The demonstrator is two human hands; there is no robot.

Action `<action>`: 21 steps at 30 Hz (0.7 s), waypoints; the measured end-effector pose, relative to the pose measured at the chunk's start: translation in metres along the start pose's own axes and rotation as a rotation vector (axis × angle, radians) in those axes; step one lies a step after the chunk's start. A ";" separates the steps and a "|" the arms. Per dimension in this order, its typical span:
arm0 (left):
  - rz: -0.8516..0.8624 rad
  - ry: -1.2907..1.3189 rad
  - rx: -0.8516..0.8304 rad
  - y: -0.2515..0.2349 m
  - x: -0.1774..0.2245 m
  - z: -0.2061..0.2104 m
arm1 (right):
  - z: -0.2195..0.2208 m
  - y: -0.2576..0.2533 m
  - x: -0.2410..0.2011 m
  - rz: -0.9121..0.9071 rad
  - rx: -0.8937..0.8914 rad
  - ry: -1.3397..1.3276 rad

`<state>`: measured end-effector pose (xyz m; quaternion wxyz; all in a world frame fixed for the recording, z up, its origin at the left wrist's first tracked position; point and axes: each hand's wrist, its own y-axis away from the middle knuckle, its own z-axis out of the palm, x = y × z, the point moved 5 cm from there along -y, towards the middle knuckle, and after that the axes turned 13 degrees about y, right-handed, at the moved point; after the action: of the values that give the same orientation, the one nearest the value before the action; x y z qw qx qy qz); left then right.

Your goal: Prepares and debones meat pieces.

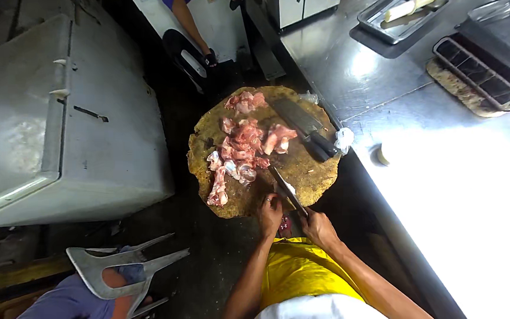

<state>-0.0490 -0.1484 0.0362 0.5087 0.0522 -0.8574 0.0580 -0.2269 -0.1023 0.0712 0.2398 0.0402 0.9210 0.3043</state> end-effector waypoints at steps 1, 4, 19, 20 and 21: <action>-0.007 0.020 0.001 -0.001 0.001 0.001 | -0.003 0.001 -0.001 -0.009 0.009 0.009; -0.072 0.132 0.027 -0.005 0.008 -0.003 | -0.020 0.004 -0.002 -0.067 0.059 0.001; -0.252 0.105 0.107 -0.025 0.012 -0.005 | -0.044 -0.033 -0.043 0.027 -0.213 0.311; -0.234 0.064 0.112 -0.030 0.014 -0.005 | -0.047 -0.033 -0.042 0.011 -0.202 0.283; -0.216 0.056 0.132 -0.033 0.013 -0.005 | -0.050 -0.033 -0.039 -0.008 -0.177 0.227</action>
<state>-0.0462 -0.1811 0.0518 0.5310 0.1758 -0.8267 0.0604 -0.2137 -0.1647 0.1038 0.1377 -0.0195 0.9119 0.3862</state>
